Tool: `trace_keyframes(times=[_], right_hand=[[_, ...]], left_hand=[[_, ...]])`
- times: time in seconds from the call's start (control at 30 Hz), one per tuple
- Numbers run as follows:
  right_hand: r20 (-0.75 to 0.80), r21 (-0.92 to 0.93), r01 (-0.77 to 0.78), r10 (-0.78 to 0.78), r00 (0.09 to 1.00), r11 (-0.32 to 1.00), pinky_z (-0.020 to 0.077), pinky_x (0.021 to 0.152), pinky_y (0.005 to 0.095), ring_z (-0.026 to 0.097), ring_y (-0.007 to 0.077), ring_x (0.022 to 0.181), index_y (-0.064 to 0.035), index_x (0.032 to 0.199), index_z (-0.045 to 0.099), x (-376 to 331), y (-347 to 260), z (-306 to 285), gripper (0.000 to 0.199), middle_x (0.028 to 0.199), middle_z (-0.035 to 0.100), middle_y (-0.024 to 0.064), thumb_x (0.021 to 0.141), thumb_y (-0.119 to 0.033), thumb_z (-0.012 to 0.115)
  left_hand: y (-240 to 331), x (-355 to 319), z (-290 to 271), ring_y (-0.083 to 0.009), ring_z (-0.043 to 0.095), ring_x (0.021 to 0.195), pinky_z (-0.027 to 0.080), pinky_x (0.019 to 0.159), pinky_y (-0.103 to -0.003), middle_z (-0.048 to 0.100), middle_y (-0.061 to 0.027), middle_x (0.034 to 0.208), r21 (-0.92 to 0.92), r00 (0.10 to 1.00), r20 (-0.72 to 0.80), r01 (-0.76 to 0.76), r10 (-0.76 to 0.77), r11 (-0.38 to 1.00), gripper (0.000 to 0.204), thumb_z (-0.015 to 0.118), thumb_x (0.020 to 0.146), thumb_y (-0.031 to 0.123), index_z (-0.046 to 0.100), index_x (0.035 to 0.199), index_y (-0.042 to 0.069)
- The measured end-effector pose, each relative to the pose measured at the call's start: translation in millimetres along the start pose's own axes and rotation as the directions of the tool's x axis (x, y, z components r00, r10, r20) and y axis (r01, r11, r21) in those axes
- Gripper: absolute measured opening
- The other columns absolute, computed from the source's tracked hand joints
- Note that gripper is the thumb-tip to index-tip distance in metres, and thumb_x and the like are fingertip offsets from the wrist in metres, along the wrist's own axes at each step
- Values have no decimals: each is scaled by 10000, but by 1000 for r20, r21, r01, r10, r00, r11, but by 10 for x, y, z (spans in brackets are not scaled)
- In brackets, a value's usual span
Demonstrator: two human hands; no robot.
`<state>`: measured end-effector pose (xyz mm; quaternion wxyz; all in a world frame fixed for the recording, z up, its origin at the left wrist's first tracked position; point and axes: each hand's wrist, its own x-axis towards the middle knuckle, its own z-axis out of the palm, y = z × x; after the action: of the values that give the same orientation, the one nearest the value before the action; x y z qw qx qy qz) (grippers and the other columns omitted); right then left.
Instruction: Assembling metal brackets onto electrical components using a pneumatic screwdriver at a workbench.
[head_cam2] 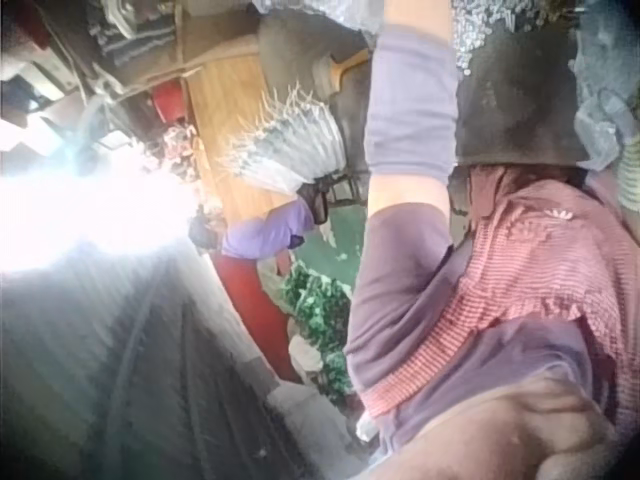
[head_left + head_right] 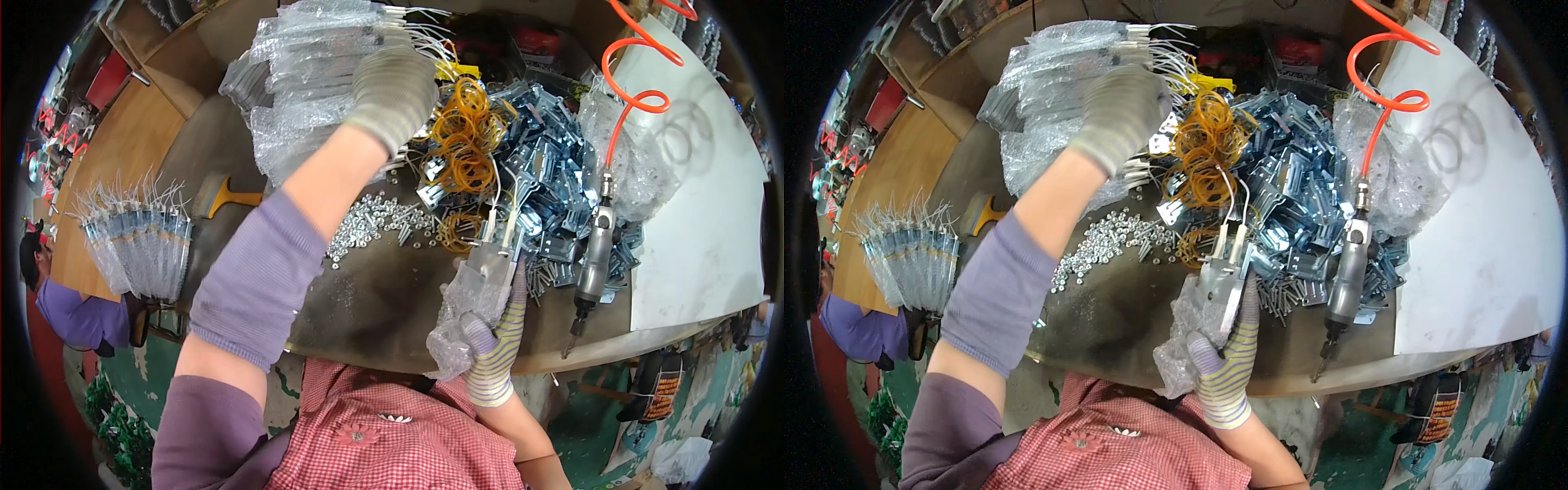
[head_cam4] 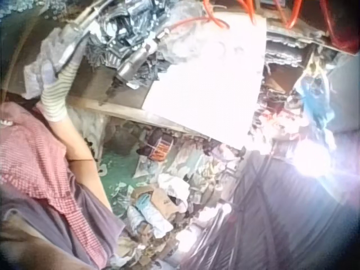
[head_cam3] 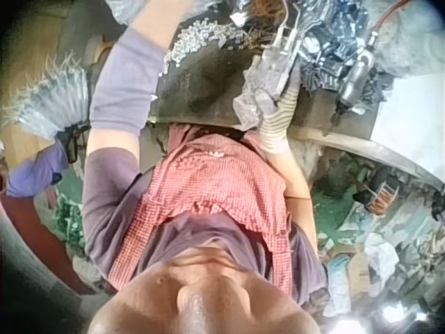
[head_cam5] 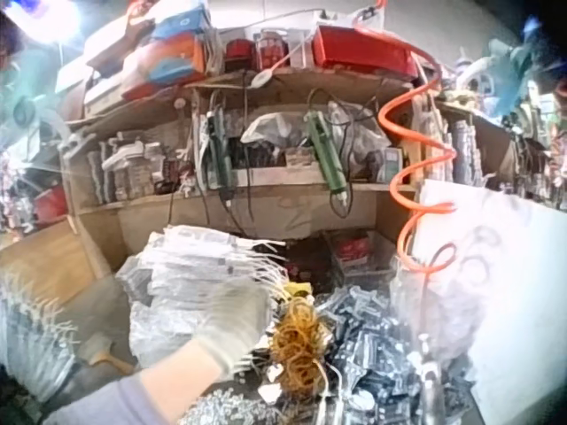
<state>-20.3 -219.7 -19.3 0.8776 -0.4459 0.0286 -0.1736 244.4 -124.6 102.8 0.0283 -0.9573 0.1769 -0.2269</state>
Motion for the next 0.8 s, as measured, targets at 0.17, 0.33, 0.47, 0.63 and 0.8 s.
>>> trace_keyframes(times=[0.17,0.33,0.47,0.63,0.8], right_hand=[[48,50,-25,23,999,998,479,1026,488,504,341,1286,-147,1564,173,-1,59,-97,937,1459,402,154,736,59,561],[31,44,-65,64,997,997,502,991,508,489,396,1296,-127,1544,196,-1,37,-99,963,1442,418,170,771,-173,768],[49,-7,-28,29,998,1000,510,985,502,497,387,1288,-122,1539,207,11,117,-176,952,1435,425,172,764,-152,759],[42,33,-53,51,998,998,530,964,482,519,373,1263,-122,1527,236,15,71,-126,937,1409,450,169,754,-153,765],[27,97,-75,73,997,992,537,953,475,535,366,1244,-124,1515,260,2,78,-100,930,1385,466,159,734,-143,764]], left_hand=[[145,309,96,-285,695,1007,548,794,-420,719,-120,1094,54,959,278,40,-54,998,237,621,881,210,749,1048,102],[280,271,89,-284,680,1071,541,843,-429,705,-105,1164,78,913,406,16,-47,997,310,632,855,234,726,1122,109],[218,281,162,-309,678,1051,535,875,-429,707,-131,1124,-28,915,396,95,-77,995,295,641,843,233,728,1101,118],[87,205,204,-300,680,993,533,861,-416,722,-131,1014,-319,994,14,105,-106,942,269,707,799,277,732,1024,132],[-98,135,298,-270,674,825,528,774,-362,701,-124,888,-683,914,-374,-155,-159,714,191,726,810,186,694,963,77]])
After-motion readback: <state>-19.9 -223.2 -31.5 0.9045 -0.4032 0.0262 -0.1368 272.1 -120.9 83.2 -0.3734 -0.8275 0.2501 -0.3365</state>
